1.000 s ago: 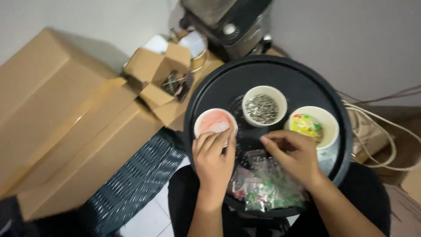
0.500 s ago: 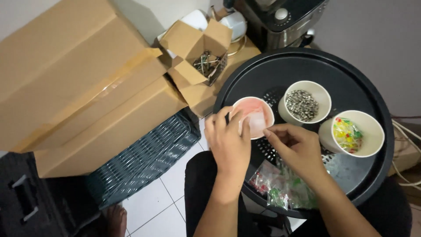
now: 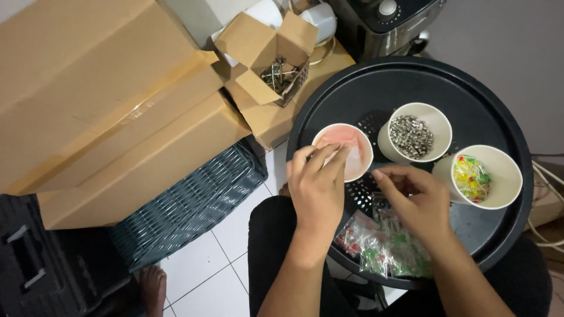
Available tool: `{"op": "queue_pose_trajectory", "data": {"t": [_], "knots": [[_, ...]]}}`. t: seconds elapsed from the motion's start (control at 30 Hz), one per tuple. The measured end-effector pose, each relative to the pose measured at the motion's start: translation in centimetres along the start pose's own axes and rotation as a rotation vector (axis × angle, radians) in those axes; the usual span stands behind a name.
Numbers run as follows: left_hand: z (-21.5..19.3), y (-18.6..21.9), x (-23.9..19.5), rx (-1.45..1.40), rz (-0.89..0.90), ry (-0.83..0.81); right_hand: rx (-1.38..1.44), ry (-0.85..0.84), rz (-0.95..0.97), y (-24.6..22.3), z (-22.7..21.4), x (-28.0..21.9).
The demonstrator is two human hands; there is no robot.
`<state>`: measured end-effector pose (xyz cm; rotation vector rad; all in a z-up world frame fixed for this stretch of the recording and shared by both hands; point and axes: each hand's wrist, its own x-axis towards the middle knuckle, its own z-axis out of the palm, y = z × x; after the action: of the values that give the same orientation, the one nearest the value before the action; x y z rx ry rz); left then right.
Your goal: The person is sorting and packaging green LEDs by picking them from a bowl and placing them into small plastic bags on a tray.
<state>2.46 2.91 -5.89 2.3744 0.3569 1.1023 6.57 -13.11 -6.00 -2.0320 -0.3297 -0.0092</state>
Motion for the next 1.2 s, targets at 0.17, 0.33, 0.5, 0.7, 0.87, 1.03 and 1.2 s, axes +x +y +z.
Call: {"op": "queue_pose_trajectory", "data": {"t": [0.17,0.33,0.5,0.7,0.87,1.03,1.2], "knots": [[-0.3,0.4,0.4,-0.032,0.018,-0.089,0.039,-0.006,0.021,0.0,0.1,0.2],[-0.4,0.8,0.3,-0.068,0.101,-0.156,0.105,0.023,0.049,-0.2,-0.2,-0.2],[0.4,1.1,-0.3,-0.234,0.191,-0.146,0.123,0.062,-0.106,-0.5,-0.9,0.0],[0.8,2.2,0.1,-0.645,-0.005,-0.031,0.189,0.132,-0.115,0.6,-2.1,-0.4],[0.9,4.1,0.6,-0.702,-0.039,-0.037,0.255,0.148,-0.151,-1.2,-3.7,-0.1],[1.7,6.9,1.4,-0.794,-0.058,-0.079,0.291,0.180,-0.128,-2.0,-6.6,0.9],[2.4,9.6,3.1,-0.789,-0.066,-0.115,0.146,0.253,-0.121,-2.2,-9.9,2.2]]}}
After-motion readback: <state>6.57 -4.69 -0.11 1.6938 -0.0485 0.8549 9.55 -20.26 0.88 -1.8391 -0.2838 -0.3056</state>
